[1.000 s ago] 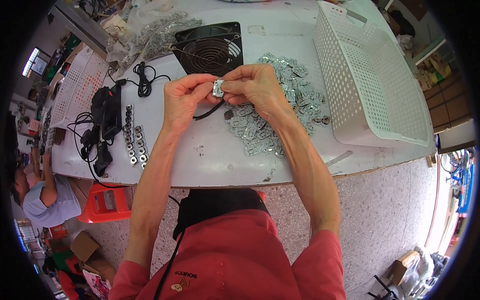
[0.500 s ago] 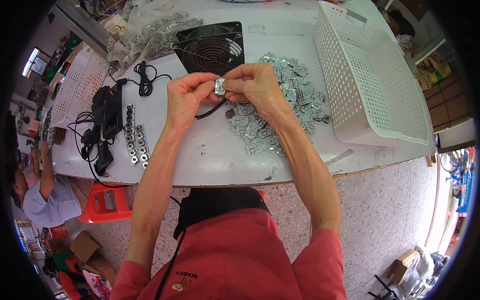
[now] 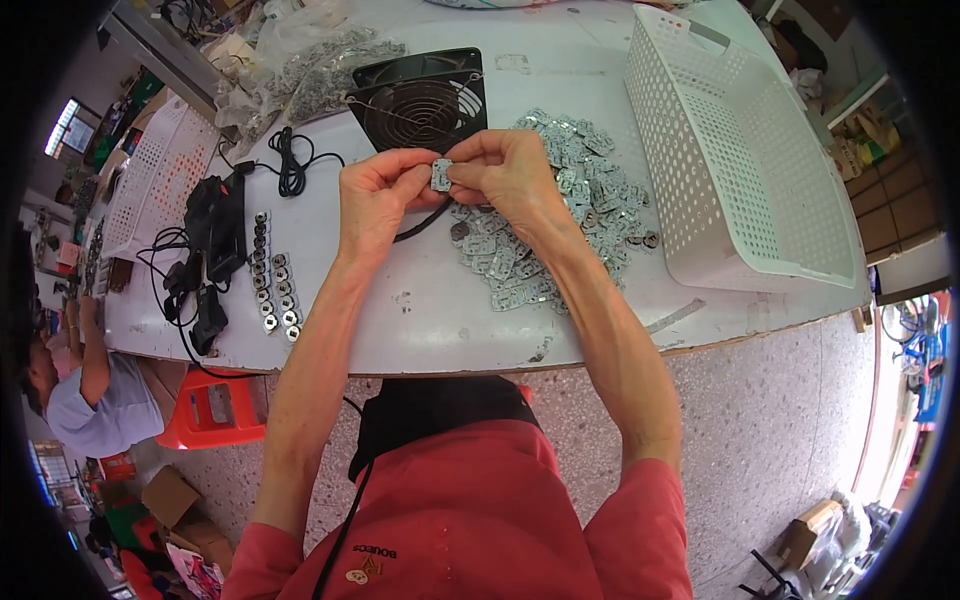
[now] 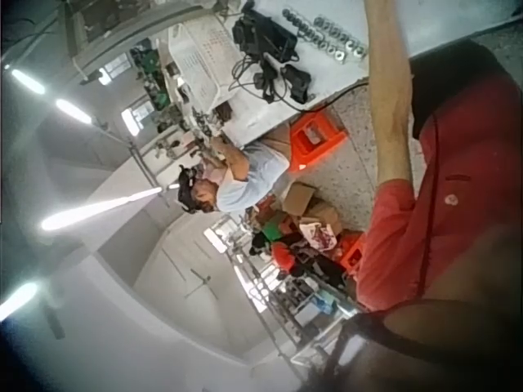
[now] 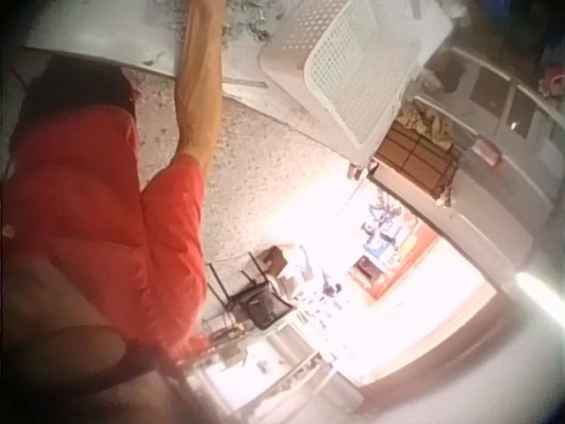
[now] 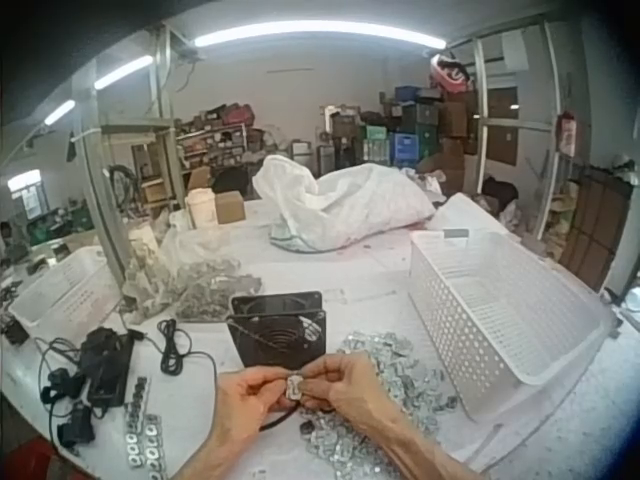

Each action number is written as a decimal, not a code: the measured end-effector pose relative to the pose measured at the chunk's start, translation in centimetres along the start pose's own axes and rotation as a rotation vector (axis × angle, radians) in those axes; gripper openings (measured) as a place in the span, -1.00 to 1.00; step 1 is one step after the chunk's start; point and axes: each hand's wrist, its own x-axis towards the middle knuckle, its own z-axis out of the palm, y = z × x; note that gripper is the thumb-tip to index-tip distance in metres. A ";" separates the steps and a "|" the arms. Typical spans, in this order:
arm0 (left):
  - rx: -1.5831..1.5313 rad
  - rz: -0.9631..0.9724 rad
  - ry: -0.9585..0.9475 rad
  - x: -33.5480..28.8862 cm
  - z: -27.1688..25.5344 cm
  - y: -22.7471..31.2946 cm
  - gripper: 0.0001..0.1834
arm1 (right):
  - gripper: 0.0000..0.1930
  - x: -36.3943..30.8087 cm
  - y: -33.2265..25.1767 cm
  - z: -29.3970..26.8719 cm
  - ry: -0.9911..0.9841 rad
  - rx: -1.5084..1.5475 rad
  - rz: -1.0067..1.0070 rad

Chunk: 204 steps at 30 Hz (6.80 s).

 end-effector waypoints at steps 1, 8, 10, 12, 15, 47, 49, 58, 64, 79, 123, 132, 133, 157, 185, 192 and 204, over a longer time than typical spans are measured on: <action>0.009 0.000 0.002 0.0 0.0 0.0 -0.83 | -0.85 0.0 0.1 0.0 0.003 0.004 -0.002; -0.071 0.001 0.031 -0.1 0.4 0.3 -0.83 | -0.85 0.1 0.3 0.0 0.016 0.019 -0.034; -0.058 0.005 0.031 -0.1 0.3 0.2 -0.83 | -0.85 0.1 0.2 0.1 0.019 0.017 -0.035; -0.046 0.006 0.028 -0.1 0.3 0.2 -0.82 | -0.85 0.0 0.1 0.2 0.024 0.014 -0.033; -0.062 -0.010 0.032 -0.1 0.5 0.4 -0.82 | -0.85 -0.1 -0.1 0.0 0.029 0.020 0.016; -0.092 -0.016 -0.015 -0.4 0.5 0.8 -0.77 | -0.83 0.0 0.0 -0.6 0.036 0.095 -0.003; -0.096 -0.013 -0.008 -0.5 0.7 1.0 -0.77 | -0.83 -0.1 -0.1 -0.5 0.044 0.087 -0.007; -0.082 0.054 0.033 -0.8 0.6 1.0 -0.77 | -0.85 0.2 0.1 -0.2 0.058 0.098 -0.028; 0.033 0.148 0.064 -0.7 1.8 0.9 -0.80 | -0.83 0.0 -0.6 -1.1 0.080 0.090 -0.034; 0.130 0.215 0.078 -1.9 1.3 0.9 -0.66 | -0.86 -0.4 0.6 -1.2 -0.029 0.361 -0.103; 0.019 0.286 0.147 -2.6 0.3 3.9 -0.67 | -0.91 -0.7 -2.3 -3.4 -0.084 0.193 -0.083; 0.573 0.576 -0.146 -2.4 4.7 1.7 -0.65 | -0.87 -0.4 -2.1 -2.8 0.266 0.202 -0.249; 0.589 0.584 -0.161 -2.5 4.9 1.6 -0.67 | -0.87 -0.4 -2.2 -2.8 0.288 0.182 -0.252; 1.331 0.139 0.028 -16.9 -7.9 6.3 -0.42 | -0.89 -0.8 -1.3 -0.8 0.242 0.057 -0.191; 0.130 0.128 0.229 -8.8 -6.2 5.8 -0.84 | -0.90 -2.5 -2.3 0.6 -0.336 0.200 -0.061; -0.393 0.049 0.194 -7.1 -4.5 5.4 -0.65 | -0.87 -2.2 -1.7 0.8 -0.247 0.259 -0.071; -0.539 -0.085 0.069 -4.0 0.5 3.9 -0.74 | -0.90 -2.1 -1.7 0.4 -0.127 0.337 -0.073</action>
